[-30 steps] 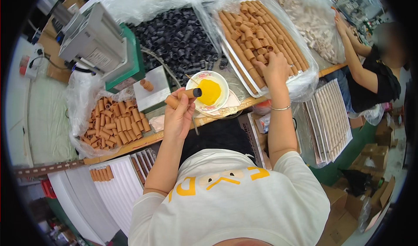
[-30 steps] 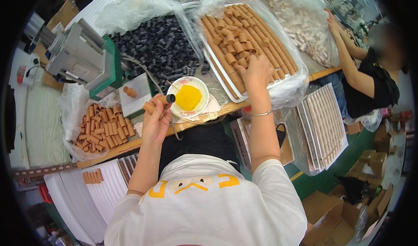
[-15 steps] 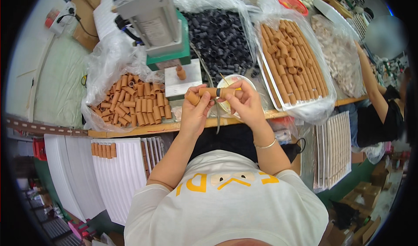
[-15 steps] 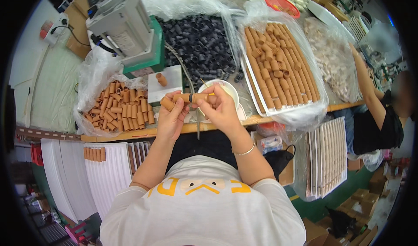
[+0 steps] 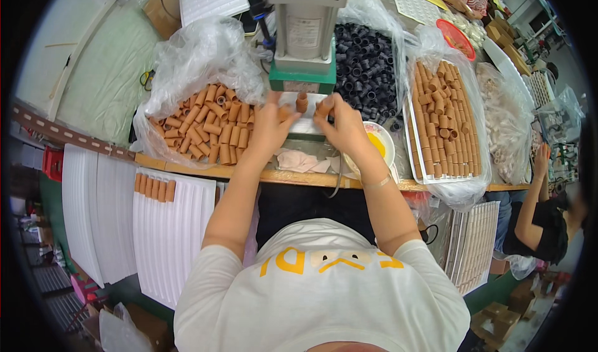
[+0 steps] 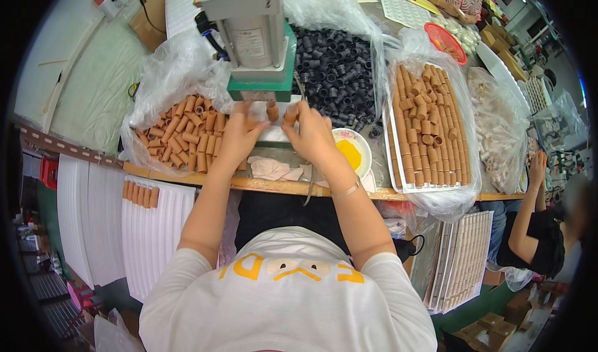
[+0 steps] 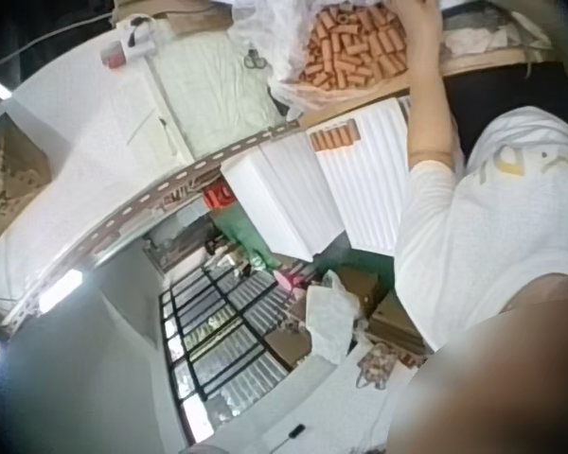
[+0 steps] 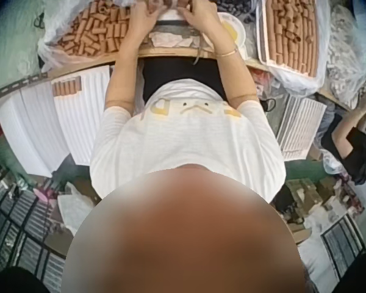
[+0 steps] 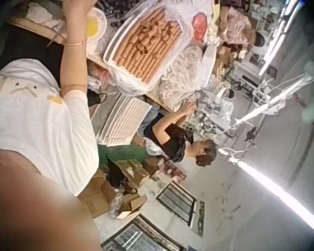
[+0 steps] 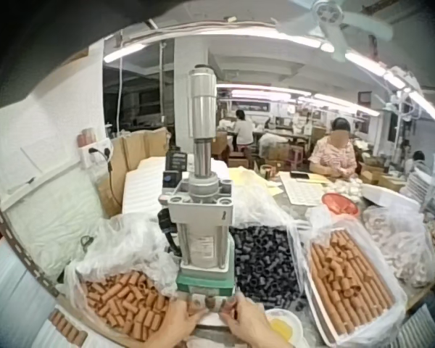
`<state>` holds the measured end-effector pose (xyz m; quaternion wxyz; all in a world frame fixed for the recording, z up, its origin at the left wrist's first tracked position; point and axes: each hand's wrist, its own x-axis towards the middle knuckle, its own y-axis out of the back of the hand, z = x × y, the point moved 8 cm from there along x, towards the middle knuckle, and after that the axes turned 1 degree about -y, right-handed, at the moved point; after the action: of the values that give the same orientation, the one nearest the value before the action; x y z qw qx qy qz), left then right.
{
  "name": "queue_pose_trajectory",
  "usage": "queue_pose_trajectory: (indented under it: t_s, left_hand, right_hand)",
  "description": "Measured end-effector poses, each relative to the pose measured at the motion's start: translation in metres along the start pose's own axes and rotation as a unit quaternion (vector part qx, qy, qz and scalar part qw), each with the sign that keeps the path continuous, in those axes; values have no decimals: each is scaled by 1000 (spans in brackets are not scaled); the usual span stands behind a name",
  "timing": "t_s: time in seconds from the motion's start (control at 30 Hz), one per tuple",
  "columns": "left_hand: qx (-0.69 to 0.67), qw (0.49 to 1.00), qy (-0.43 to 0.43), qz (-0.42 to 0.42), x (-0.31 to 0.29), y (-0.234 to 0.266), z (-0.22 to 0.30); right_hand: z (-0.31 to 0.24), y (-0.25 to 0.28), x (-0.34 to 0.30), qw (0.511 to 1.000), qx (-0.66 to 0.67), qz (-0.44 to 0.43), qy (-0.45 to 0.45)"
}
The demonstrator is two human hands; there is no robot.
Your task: Apply adhesive to small cylindrical components and insert black pins or rods into them at a manufacturing station.
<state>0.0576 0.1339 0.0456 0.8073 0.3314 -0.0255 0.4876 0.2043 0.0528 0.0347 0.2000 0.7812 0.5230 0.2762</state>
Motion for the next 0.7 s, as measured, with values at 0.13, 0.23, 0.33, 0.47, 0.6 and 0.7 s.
queue_pose_trajectory:
  t_s: [0.13,0.23,0.33,0.47,0.6,0.7]
  left_hand:
    - [-9,1000,22,-14,11,-7,-29]
    - [-26,998,41,44,0,18,-41]
    - [-90,991,70,66,-21,32,-47]
    - [-407,897,165,-45,-56,19,-45]
    - [-462,848,161,-204,-74,-4,-16]
    - [-471,830,149,-258,-85,-20,2]
  right_hand:
    - [-1,-20,27,992,-115,54,10]
    - [-2,-33,31,991,-115,67,10]
    - [4,-44,31,986,-161,45,-3]
    - [-7,-34,14,968,-229,102,24]
    - [-14,2,-23,999,25,20,-30]
    - [-41,8,-52,984,164,-63,11]
